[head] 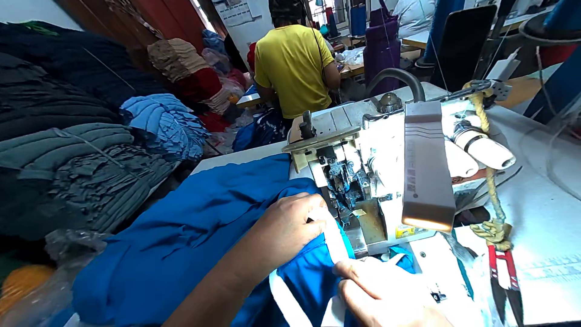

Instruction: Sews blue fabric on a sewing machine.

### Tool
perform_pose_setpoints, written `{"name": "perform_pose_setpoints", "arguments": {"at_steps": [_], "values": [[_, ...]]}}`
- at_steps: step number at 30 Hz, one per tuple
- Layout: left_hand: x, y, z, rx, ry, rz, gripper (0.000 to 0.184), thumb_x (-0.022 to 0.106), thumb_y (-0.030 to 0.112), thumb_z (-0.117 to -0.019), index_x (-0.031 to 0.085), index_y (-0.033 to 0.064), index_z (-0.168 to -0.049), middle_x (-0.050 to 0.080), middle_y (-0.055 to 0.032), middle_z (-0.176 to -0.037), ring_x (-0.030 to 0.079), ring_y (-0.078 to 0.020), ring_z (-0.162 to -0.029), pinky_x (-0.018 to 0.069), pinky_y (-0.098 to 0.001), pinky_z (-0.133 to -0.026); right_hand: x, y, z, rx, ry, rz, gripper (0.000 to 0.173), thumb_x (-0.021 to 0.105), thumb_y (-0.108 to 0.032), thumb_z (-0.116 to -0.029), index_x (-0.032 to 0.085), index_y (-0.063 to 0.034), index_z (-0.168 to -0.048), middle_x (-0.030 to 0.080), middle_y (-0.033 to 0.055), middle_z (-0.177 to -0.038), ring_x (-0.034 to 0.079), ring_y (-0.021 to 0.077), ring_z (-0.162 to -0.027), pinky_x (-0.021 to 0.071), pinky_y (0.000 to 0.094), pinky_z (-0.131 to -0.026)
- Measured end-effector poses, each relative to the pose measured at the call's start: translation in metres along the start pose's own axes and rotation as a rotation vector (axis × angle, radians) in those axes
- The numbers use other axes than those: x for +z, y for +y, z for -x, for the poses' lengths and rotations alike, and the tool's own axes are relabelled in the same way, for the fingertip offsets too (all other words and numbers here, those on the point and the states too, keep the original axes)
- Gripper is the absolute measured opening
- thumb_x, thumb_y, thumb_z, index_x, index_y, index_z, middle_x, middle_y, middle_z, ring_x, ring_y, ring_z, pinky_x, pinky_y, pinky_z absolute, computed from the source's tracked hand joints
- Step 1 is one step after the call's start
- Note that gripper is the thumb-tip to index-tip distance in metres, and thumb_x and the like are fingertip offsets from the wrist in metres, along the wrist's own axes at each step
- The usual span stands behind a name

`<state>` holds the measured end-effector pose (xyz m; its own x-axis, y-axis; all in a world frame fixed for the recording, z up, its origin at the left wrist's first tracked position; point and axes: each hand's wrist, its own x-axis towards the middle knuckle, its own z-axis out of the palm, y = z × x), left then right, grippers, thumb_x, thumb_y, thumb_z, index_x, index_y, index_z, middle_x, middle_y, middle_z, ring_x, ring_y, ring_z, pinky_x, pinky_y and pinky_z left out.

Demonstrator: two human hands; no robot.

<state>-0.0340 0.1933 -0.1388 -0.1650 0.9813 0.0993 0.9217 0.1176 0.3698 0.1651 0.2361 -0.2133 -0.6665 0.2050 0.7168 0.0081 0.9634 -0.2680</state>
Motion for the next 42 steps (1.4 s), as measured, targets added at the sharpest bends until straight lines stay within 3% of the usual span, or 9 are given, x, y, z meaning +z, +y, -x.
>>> {"name": "perform_pose_setpoints", "arguments": {"at_steps": [4, 6, 10, 16, 19, 21, 29, 39, 42], "values": [[0.010, 0.000, 0.000, -0.025, 0.150, -0.063, 0.006, 0.074, 0.012, -0.0888, 0.076, 0.0105, -0.094, 0.066, -0.0044, -0.094, 0.065, -0.0191, -0.091, 0.0530, -0.0425, -0.077, 0.007, -0.004, 0.007, 0.104, -0.034, -0.206, 0.022, 0.058, -0.013, -0.1001, 0.065, -0.0045, -0.081, 0.061, 0.0108, -0.075, 0.062, 0.0227, -0.065, 0.0493, 0.0311, -0.054], [0.021, -0.003, -0.002, 0.005, 0.289, -0.078, 0.008, 0.072, 0.006, -0.0873, 0.076, 0.0053, -0.094, 0.068, -0.0110, -0.098, 0.065, -0.0285, -0.096, 0.0517, -0.0520, -0.081, 0.011, -0.016, 0.016, 0.220, -0.019, -0.322, 0.024, 0.058, -0.012, -0.0996, 0.065, -0.0012, -0.080, 0.061, 0.0134, -0.074, 0.062, 0.0247, -0.066, 0.0496, 0.0330, -0.055], [0.026, 0.000, -0.008, -0.070, 0.374, -0.051, 0.003, 0.072, 0.001, -0.0884, 0.074, 0.0027, -0.090, 0.069, -0.0129, -0.101, 0.065, -0.0293, -0.098, 0.0515, -0.0521, -0.082, 0.013, -0.031, 0.030, 0.393, -0.021, -0.407, 0.027, 0.054, -0.011, -0.1024, 0.065, 0.0029, -0.082, 0.060, 0.0164, -0.077, 0.063, 0.0261, -0.072, 0.0516, 0.0332, -0.063], [0.023, 0.007, -0.024, -0.177, 0.355, -0.071, 0.009, 0.071, 0.004, -0.0937, 0.073, -0.0030, -0.098, 0.068, -0.0212, -0.111, 0.064, -0.0385, -0.108, 0.0481, -0.0595, -0.091, -0.001, -0.033, 0.036, 0.476, -0.032, -0.443, 0.030, 0.052, -0.012, -0.1049, 0.064, 0.0055, -0.085, 0.061, 0.0183, -0.080, 0.062, 0.0249, -0.073, 0.0510, 0.0310, -0.065], [0.027, 0.012, -0.029, -0.151, 0.352, -0.134, 0.022, 0.072, 0.009, -0.0939, 0.072, -0.0029, -0.113, 0.067, -0.0217, -0.116, 0.064, -0.0385, -0.113, 0.0485, -0.0588, -0.094, -0.005, -0.040, 0.036, 0.527, -0.008, -0.458, 0.029, 0.053, -0.011, -0.1038, 0.065, 0.0063, -0.084, 0.061, 0.0185, -0.079, 0.062, 0.0242, -0.074, 0.0510, 0.0295, -0.066], [0.028, 0.013, -0.033, -0.126, 0.360, -0.160, 0.023, 0.070, 0.007, -0.0946, 0.070, -0.0059, -0.113, 0.069, -0.0230, -0.116, 0.064, -0.0393, -0.114, 0.0485, -0.0592, -0.094, -0.009, -0.044, 0.038, 0.550, 0.024, -0.458, 0.027, 0.054, -0.008, -0.1025, 0.066, 0.0078, -0.084, 0.061, 0.0201, -0.078, 0.062, 0.0247, -0.073, 0.0507, 0.0301, -0.066], [0.017, 0.040, -0.033, -0.229, 0.287, 0.004, 0.030, 0.056, 0.002, -0.1011, 0.060, -0.0137, -0.127, 0.058, -0.0319, -0.134, 0.048, -0.0459, -0.134, 0.0313, -0.0634, -0.110, -0.018, -0.051, 0.034, 0.529, 0.056, -0.400, 0.031, 0.053, -0.012, -0.1046, 0.065, 0.0061, -0.083, 0.061, 0.0180, -0.076, 0.063, 0.0224, -0.071, 0.0511, 0.0277, -0.064], [0.016, 0.045, -0.041, -0.241, 0.284, -0.013, 0.034, 0.059, 0.000, -0.0990, 0.056, -0.0158, -0.129, 0.056, -0.0332, -0.135, 0.048, -0.0456, -0.133, 0.0315, -0.0584, -0.112, -0.017, -0.048, 0.024, 0.543, 0.094, -0.280, 0.029, 0.056, -0.013, -0.1023, 0.066, 0.0039, -0.081, 0.060, 0.0139, -0.070, 0.060, 0.0188, -0.066, 0.0494, 0.0250, -0.062], [0.005, 0.058, -0.043, -0.348, 0.165, -0.042, 0.037, 0.057, 0.000, -0.1007, 0.052, -0.0164, -0.133, 0.053, -0.0317, -0.140, 0.045, -0.0409, -0.138, 0.0301, -0.0498, -0.115, -0.016, -0.048, 0.024, 0.557, 0.099, -0.280, 0.029, 0.056, -0.013, -0.1025, 0.065, 0.0037, -0.080, 0.059, 0.0136, -0.070, 0.060, 0.0181, -0.065, 0.0493, 0.0247, -0.061]]}}
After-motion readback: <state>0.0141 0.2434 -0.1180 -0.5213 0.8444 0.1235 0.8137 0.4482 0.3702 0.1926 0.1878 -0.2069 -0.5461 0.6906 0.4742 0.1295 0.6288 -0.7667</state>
